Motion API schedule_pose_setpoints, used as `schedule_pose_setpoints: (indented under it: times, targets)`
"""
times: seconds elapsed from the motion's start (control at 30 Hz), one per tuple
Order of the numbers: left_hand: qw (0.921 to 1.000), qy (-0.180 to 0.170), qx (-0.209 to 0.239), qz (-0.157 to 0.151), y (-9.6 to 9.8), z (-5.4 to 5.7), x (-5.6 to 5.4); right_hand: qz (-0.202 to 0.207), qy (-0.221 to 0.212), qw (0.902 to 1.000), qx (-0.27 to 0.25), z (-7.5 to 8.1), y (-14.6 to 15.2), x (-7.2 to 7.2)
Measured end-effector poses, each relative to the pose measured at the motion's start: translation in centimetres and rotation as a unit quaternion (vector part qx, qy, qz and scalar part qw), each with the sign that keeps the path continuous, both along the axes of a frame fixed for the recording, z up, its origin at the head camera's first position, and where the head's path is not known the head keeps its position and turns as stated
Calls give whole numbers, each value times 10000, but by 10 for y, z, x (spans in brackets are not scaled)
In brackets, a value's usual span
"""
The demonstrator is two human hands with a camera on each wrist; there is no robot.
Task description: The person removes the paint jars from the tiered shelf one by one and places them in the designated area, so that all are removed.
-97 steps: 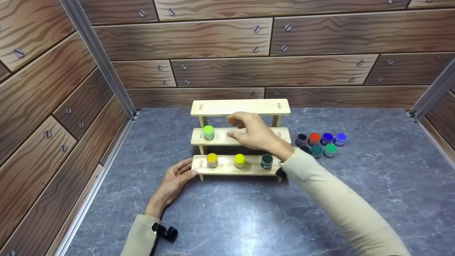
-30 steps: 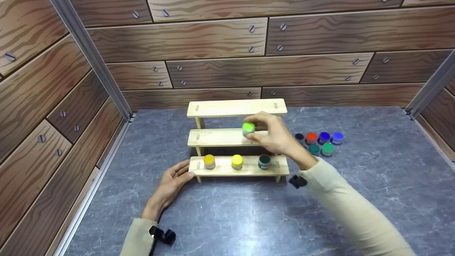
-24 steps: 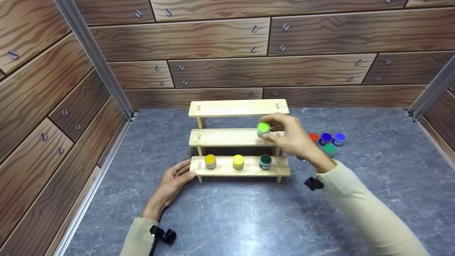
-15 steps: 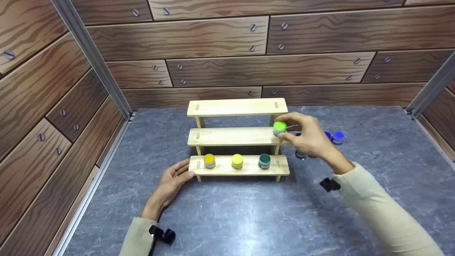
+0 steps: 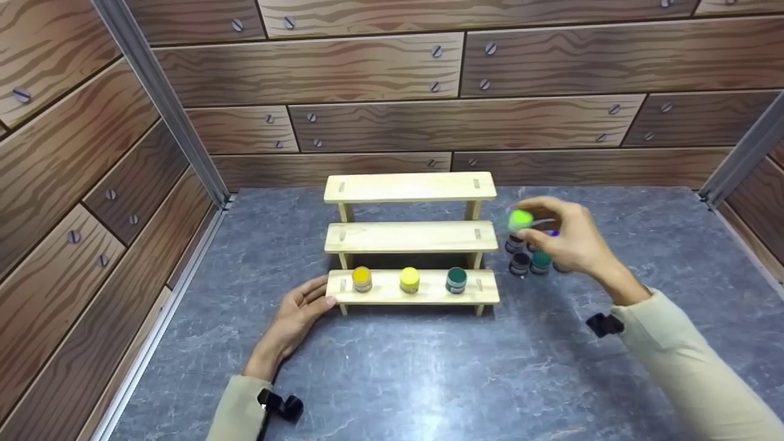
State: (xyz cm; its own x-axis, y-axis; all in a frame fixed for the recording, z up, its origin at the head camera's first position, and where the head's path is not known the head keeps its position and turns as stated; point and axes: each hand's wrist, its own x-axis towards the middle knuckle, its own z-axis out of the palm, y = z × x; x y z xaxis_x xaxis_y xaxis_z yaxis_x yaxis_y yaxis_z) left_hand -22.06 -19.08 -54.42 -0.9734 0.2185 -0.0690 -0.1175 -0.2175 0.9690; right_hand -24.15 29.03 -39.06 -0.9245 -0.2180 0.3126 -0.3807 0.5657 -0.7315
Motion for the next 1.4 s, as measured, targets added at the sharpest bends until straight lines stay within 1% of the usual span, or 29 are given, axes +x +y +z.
schedule_pose_setpoints:
  times: [0.13, 0.3, 0.47, 0.63, 0.77, 0.9, 1.03, 1.2, 1.33, 1.4]
  targets:
    - [10000, -27, -19, -10, 0, -1, 0, -161, -45, 9998, 67, -4, 16, 3]
    - [10000, -26, 23, 39, 0, 0, 0, -324, 28, 9991, 273, -9, 34, 6]
    - [10000, 11, 33, -25, 0, -1, 0, -443, -2, 9980, 449, -16, 53, 9]
    - [10000, 34, -10, -53, 0, -2, -1, -566, -205, 9970, 486, -27, 72, 9]
    - [10000, 10, 48, -15, 0, -2, -1, -750, -386, 9951, 517, -35, 86, 7]
    - [10000, 19, 57, -5, 0, -2, -1, -855, -392, 9940, 554, -42, 97, 3]
    - [10000, 16, 45, 4, 0, -2, -1, -894, -413, 9935, 579, -49, 103, 1]
    - [10000, 0, 60, 20, -1, -2, -1, -922, -498, 9934, 474, -57, 108, -1]
    - [10000, 8, 52, 27, 0, -2, -1, -953, -460, 9931, 506, -65, 114, -3]
    - [10000, 55, 24, -16, 0, -2, -1, -956, -439, 9931, 517, -69, 116, -4]
